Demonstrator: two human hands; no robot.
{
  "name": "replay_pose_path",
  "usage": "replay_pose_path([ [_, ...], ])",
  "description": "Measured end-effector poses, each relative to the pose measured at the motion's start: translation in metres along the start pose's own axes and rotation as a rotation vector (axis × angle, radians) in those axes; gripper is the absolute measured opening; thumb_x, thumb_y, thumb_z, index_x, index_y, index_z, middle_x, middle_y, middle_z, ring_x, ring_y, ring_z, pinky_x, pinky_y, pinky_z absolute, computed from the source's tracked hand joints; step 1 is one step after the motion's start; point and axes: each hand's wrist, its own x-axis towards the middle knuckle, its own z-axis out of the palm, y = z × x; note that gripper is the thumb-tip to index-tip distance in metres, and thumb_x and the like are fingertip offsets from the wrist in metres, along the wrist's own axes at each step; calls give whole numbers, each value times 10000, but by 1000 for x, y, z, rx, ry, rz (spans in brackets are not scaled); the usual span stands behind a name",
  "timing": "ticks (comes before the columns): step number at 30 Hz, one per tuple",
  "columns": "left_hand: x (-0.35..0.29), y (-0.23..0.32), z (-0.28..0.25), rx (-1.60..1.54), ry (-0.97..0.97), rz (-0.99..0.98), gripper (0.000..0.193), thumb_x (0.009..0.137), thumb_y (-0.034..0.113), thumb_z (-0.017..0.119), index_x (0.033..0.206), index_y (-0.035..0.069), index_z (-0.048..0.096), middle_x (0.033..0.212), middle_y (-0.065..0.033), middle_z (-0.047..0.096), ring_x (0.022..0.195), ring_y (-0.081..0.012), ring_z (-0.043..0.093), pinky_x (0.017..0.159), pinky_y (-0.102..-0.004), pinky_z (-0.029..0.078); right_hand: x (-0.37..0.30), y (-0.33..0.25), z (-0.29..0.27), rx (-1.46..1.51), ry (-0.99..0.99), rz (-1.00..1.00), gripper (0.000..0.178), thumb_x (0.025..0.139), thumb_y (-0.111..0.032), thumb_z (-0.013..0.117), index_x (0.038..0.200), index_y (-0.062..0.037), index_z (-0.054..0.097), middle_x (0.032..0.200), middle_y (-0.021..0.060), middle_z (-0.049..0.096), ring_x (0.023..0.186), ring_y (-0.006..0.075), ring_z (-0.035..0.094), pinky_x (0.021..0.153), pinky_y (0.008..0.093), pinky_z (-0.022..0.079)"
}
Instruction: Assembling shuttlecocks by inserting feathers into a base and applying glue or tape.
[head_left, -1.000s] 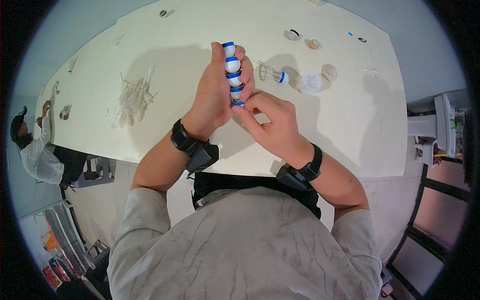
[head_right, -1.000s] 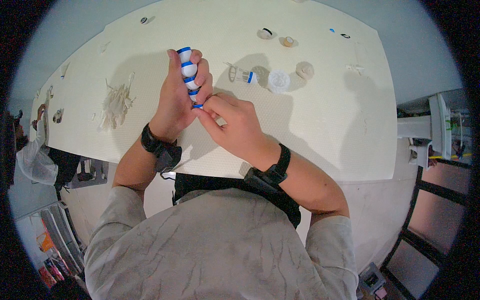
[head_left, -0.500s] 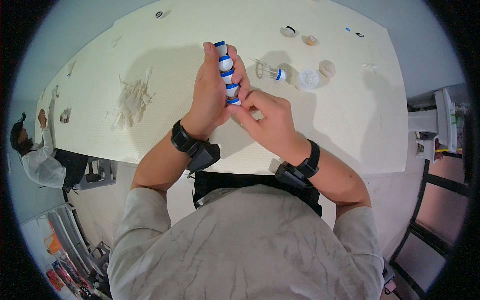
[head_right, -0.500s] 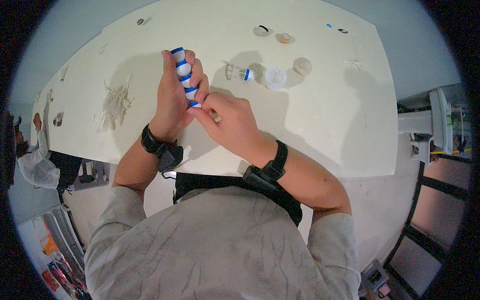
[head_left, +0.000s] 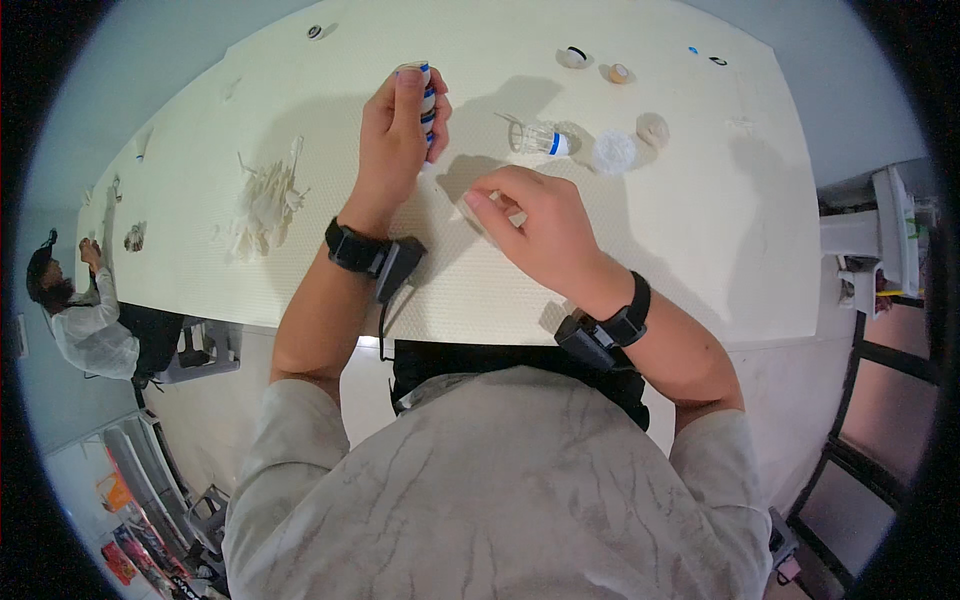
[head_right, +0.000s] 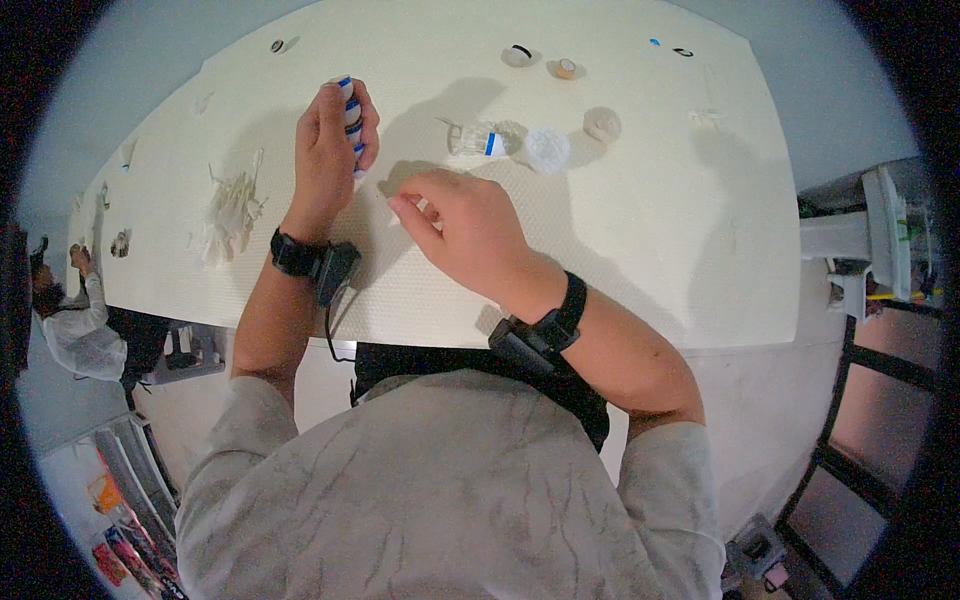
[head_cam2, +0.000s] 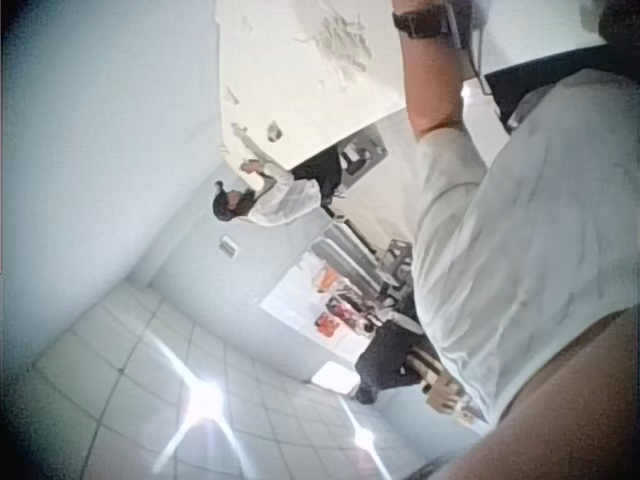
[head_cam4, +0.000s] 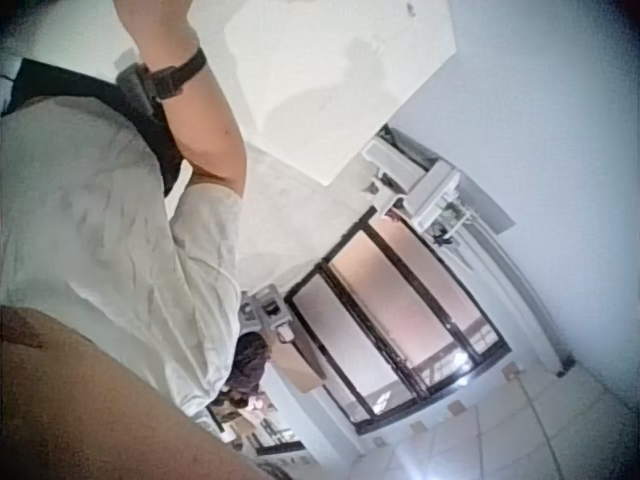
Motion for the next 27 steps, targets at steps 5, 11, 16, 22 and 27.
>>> replay_pose_path([
  [5,24,-25,-20,225,13,22,403,1085,424,408,978,75,579,700,15,541,498,-48,422,425,-209,293,-1,3,-8,-45,-62,34,153,921,-190,661,899,-40,683,816,121,707,628,258,685,577,374,514],
  [11,28,-30,-21,296,-67,-82,395,1072,438,447,965,89,598,715,35,539,518,-30,415,443,-190,295,3,-7,-27,-139,14,-36,93,879,-156,705,843,-72,684,746,73,681,583,244,639,554,360,499],
  [16,28,-34,-20,307,-108,-66,386,1058,442,481,958,92,609,692,54,529,554,-13,421,468,-171,304,19,8,-55,-499,291,-294,224,776,-121,770,992,-127,712,849,34,698,882,211,653,757,354,532],
  [22,29,-32,-16,345,-139,-61,359,1045,424,515,949,93,614,691,63,516,569,-2,408,486,-161,311,26,16,-44,-1054,142,-312,442,838,-102,687,1274,-168,658,940,17,712,1157,207,587,1173,506,264],
  [27,29,-40,-20,337,-90,54,362,1047,421,506,956,88,616,674,51,505,556,-12,399,478,-171,311,27,12,-41,-1089,-56,-136,432,861,-94,658,1286,-169,647,929,31,710,1131,186,599,1193,515,212],
])
